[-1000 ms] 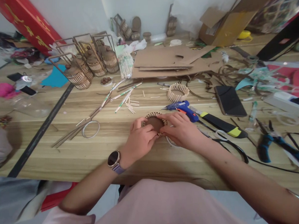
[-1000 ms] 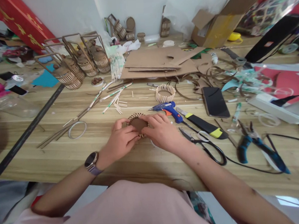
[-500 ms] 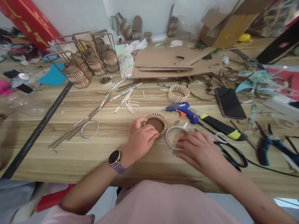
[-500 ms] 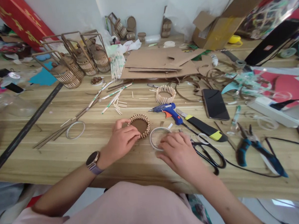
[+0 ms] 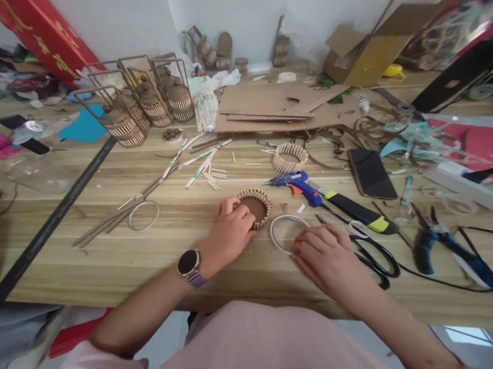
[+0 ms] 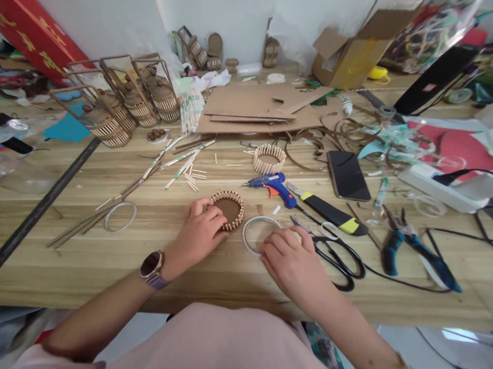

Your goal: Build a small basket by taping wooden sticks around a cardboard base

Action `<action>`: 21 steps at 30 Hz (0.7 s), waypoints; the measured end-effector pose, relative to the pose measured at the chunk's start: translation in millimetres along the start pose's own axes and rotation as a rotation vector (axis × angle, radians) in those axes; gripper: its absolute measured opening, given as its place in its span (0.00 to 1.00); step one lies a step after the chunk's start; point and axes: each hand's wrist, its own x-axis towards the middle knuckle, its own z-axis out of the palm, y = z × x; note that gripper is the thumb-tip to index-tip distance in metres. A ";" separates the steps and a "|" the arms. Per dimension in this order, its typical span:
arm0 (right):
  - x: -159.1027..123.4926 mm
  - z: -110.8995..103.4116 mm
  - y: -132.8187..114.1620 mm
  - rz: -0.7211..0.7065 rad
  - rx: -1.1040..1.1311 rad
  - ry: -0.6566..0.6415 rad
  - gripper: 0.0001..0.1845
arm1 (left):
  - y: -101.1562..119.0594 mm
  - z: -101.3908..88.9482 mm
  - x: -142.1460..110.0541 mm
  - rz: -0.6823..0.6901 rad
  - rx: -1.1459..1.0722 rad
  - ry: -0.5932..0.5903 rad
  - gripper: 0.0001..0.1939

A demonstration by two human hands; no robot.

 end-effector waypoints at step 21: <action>55.3 27.1 46.3 0.114 -0.013 -0.056 0.07 | -9.6 1.0 13.5 0.097 0.089 -0.067 0.08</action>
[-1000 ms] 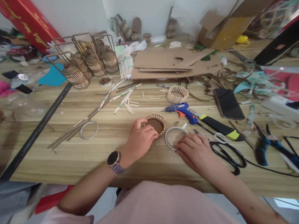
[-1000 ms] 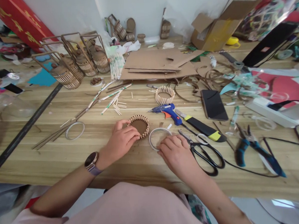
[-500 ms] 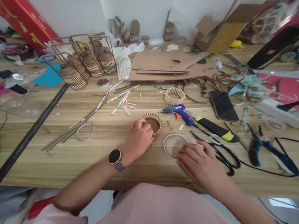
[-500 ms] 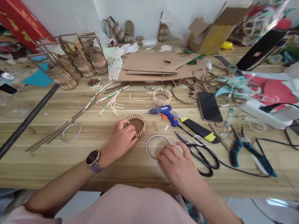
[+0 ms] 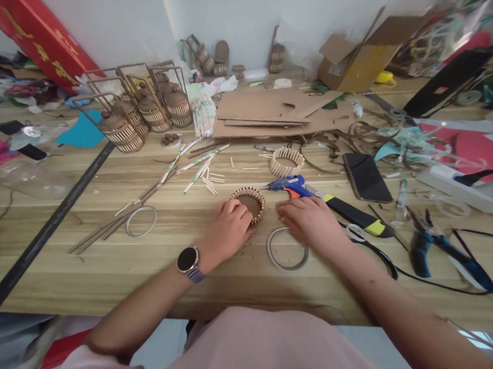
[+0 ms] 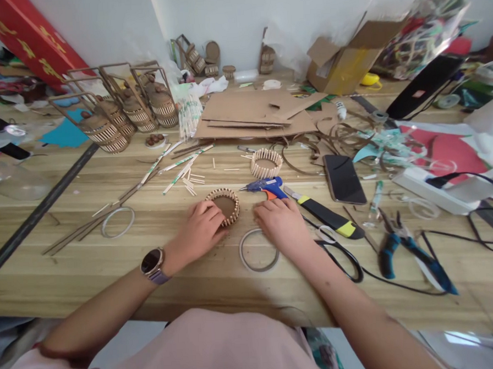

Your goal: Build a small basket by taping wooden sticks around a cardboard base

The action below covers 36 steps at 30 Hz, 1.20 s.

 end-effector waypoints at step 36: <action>-80.0 -21.1 -32.1 -0.054 0.273 -0.110 0.05 | 44.8 -5.3 -48.4 -0.426 -0.983 0.122 0.10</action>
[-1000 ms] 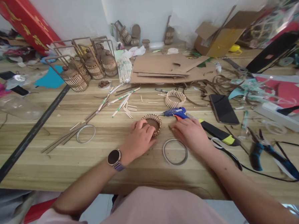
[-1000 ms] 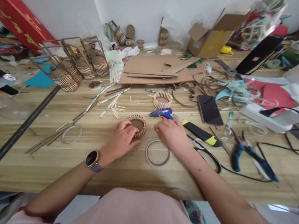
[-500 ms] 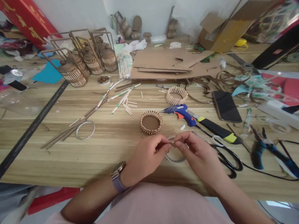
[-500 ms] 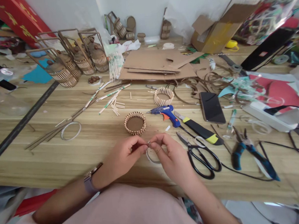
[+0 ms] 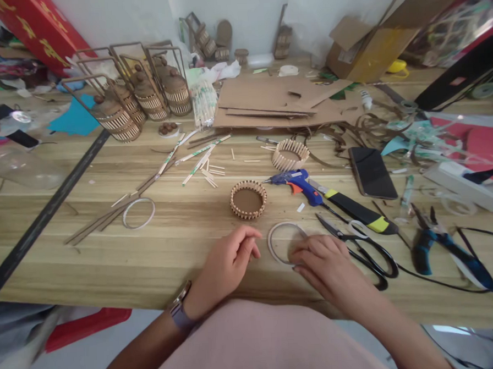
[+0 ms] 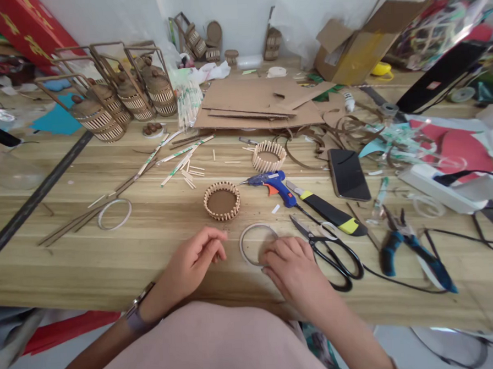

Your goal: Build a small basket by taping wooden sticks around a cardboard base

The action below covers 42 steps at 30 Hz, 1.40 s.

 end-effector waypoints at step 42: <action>81.5 25.2 -19.0 0.265 -0.123 0.469 0.09 | 0.7 4.8 33.2 0.032 0.535 0.213 0.02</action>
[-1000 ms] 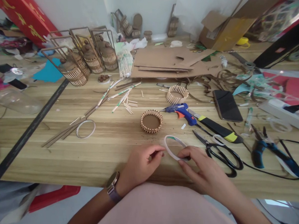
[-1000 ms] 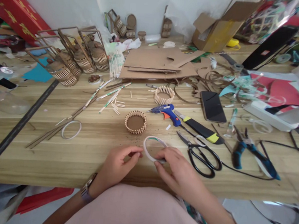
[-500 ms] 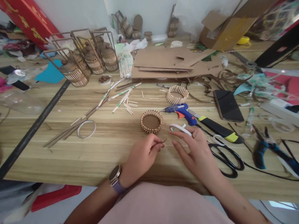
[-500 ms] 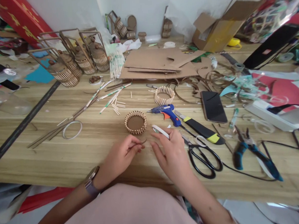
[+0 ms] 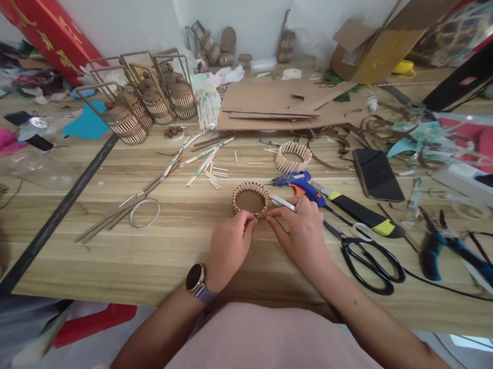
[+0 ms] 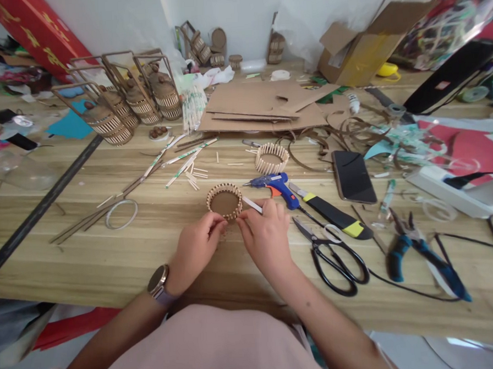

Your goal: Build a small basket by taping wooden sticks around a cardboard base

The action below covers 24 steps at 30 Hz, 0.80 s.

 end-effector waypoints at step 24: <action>-26.3 -53.6 -1.0 -0.208 0.290 0.122 0.12 | 30.8 -14.7 -15.4 -0.193 -0.995 -0.134 0.08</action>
